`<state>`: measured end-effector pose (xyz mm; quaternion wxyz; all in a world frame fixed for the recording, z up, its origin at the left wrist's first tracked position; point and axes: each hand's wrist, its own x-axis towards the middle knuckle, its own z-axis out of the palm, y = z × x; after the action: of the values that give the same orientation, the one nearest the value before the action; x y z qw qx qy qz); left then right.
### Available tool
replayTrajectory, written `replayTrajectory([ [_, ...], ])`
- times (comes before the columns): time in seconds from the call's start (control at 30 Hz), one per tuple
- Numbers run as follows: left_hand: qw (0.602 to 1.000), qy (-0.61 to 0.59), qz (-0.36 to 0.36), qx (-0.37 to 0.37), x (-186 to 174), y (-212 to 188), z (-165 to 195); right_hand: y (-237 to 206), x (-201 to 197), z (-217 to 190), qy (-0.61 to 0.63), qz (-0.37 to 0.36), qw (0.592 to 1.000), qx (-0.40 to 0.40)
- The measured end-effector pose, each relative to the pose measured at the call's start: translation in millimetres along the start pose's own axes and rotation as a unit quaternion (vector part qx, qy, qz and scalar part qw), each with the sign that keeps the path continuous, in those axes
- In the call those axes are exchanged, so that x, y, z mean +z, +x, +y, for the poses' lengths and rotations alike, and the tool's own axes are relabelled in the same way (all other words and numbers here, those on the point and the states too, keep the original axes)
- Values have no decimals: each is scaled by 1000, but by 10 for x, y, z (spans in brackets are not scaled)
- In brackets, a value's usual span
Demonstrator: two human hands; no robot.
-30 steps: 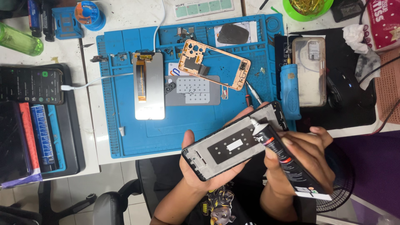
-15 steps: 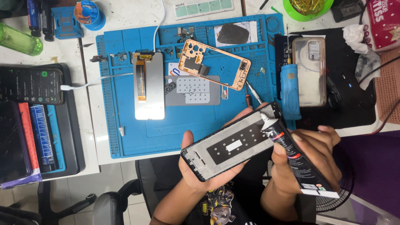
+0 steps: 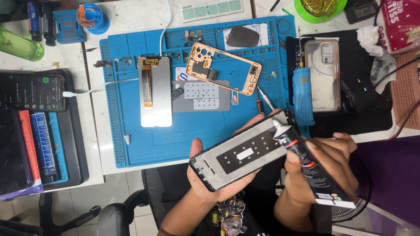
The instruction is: The person holds a new phone display, peels protective film from its flex cable area, then applies adhesive from a tube around the inner edge of the phone frame, rotating the frame as they work. They set the display on the mat and hold up the frame, gesturing toward it.
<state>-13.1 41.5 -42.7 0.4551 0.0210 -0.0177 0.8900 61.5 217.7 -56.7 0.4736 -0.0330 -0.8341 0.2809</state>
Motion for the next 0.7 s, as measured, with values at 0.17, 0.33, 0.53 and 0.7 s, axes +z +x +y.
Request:
replayTrajectory([
  [0.17,1000,0,-1,-2,-7,-6,-4,8,-2,14,-11,8,1000,-8],
  [0.33,1000,5,0,-1,-13,1,-4,20,1,10,-21,15,1000,-7],
  [0.53,1000,2,4,-2,-4,7,-5,27,2,12,-8,10,1000,-7],
  [0.7,1000,8,-2,-3,5,6,-4,31,-6,18,-25,28,999,-8],
])
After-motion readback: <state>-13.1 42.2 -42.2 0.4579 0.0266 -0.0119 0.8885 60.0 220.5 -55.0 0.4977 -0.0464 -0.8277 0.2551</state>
